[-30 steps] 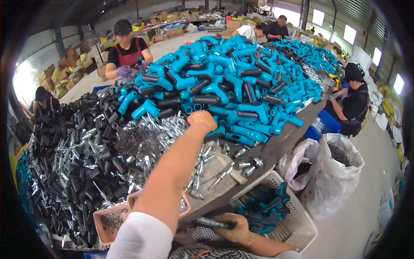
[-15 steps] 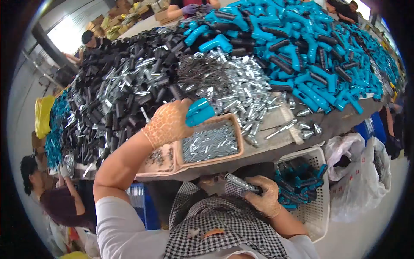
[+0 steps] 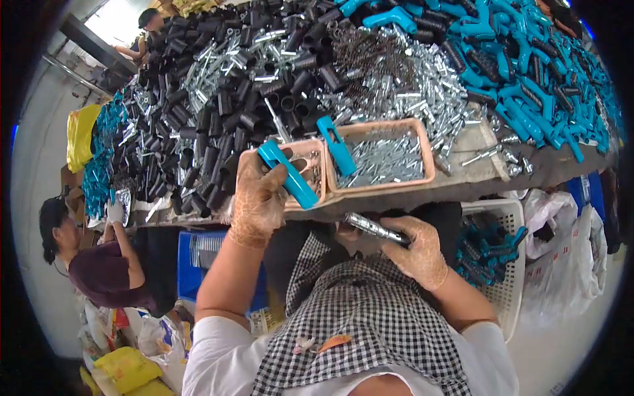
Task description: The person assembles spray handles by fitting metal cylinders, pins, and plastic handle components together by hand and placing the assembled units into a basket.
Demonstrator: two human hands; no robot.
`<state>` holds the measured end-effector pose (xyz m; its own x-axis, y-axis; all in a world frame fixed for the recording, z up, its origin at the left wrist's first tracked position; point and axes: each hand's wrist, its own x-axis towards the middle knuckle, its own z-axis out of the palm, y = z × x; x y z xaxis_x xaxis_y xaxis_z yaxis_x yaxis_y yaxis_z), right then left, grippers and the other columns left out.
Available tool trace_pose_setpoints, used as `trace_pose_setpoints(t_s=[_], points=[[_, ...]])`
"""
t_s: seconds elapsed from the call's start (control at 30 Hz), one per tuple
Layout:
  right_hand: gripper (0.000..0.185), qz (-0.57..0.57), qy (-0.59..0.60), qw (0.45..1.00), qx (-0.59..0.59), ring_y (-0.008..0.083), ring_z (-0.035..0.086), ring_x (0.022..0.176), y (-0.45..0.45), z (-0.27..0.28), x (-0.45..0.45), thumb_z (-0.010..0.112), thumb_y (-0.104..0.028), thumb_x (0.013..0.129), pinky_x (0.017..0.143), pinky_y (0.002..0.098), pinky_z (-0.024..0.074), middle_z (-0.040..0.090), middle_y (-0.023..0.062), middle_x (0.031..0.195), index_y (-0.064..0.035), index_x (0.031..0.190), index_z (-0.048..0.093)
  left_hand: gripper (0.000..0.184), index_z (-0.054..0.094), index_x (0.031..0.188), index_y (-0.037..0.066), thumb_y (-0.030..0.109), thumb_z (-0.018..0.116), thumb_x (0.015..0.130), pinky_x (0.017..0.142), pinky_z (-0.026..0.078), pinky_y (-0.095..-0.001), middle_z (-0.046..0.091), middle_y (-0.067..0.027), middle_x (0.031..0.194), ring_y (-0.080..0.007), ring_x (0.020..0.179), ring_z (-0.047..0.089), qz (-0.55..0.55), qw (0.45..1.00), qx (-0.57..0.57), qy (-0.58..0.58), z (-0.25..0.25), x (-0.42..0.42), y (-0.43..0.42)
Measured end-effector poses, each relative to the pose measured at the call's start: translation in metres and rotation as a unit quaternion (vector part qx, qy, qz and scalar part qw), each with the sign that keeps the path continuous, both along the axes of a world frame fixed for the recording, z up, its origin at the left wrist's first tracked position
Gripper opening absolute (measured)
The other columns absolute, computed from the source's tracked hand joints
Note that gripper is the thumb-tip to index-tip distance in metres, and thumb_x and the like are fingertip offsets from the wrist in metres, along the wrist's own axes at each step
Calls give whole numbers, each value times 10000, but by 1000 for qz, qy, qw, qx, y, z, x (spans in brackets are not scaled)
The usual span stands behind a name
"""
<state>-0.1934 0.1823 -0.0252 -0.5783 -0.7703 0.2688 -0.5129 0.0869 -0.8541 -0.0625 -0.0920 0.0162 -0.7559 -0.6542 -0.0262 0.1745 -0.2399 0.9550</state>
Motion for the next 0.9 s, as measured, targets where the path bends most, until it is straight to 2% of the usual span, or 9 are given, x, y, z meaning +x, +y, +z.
trace_pose_setpoints(t_s=[0.13, 0.27, 0.37, 0.4, 0.5, 0.53, 0.63, 0.8, 0.9], points=[[327, 14, 21, 1000, -11, 331, 714, 797, -8, -3, 12, 811, -147, 714, 712, 397, 569, 725, 170, 920, -38, 1013, 734, 604, 379, 1465, 98, -42, 586, 915, 975, 542, -624, 554, -139, 1216, -352, 1159, 613, 80, 989, 105, 61, 7, 15, 47], [304, 33, 31, 999, -16, 312, 707, 719, -16, 4, 22, 820, -160, 717, 640, 396, 559, 723, 144, 867, -57, 991, 738, 531, 382, 1437, 91, 13, 586, 953, 904, 604, -479, 536, -126, 1166, -265, 1069, 635, 89, 979, 170, 74, -15, 30, 72], [292, 36, 66, 997, -17, 307, 699, 688, -15, 1, 23, 822, -167, 714, 606, 402, 549, 721, 135, 846, -74, 979, 741, 565, 366, 1448, 73, 37, 619, 944, 869, 600, -429, 543, -115, 1160, -222, 1073, 619, 30, 984, 123, -122, -28, 46, 77], [291, 44, 70, 997, -11, 307, 698, 687, -13, -1, 23, 822, -168, 712, 603, 406, 547, 720, 135, 846, -78, 977, 743, 463, 483, 1353, 18, 43, 647, 921, 803, 587, -358, 616, -113, 1077, -175, 974, 645, -2, 985, -73, -153, -28, 53, 79], [299, 97, 71, 992, 32, 308, 708, 734, -9, 14, 21, 822, -179, 705, 642, 404, 565, 729, 127, 879, -97, 982, 746, 292, 650, 1142, -67, 36, 654, 869, 730, 592, -326, 686, -123, 959, -219, 851, 698, -221, 942, -102, -230, -1, 65, 42], [307, 120, 71, 990, 35, 306, 712, 750, -7, 18, 21, 823, -186, 707, 657, 401, 571, 731, 126, 888, -99, 991, 747, 243, 727, 1043, -57, 58, 671, 836, 650, 564, -296, 716, -103, 781, -173, 632, 666, -299, 918, -138, -219, 8, 63, 34], [460, 155, 64, 983, 68, 317, 718, 822, -9, 11, 27, 843, -259, 701, 728, 396, 584, 735, 132, 964, -108, 1117, 718, 242, 748, 1036, -46, 98, 645, 870, 616, 556, -300, 704, -97, 726, -148, 597, 653, -322, 896, -145, -270, 24, 61, 36], [667, 151, 11, 976, 159, 336, 705, 933, -11, 4, 34, 860, -347, 699, 807, 423, 571, 725, 145, 1019, -96, 1276, 641, 398, 742, 980, -21, 274, 484, 1048, 634, 540, -315, 712, -99, 814, -137, 685, 643, -252, 917, -290, -108, -16, 47, 67], [591, 148, -26, 982, 116, 341, 706, 922, -8, 5, 27, 851, -351, 721, 813, 427, 568, 724, 152, 996, -108, 1232, 679, 462, 727, 924, -16, 361, 495, 1056, 647, 537, -347, 715, -110, 837, -192, 705, 653, -260, 928, -187, -188, -16, 34, 86]])
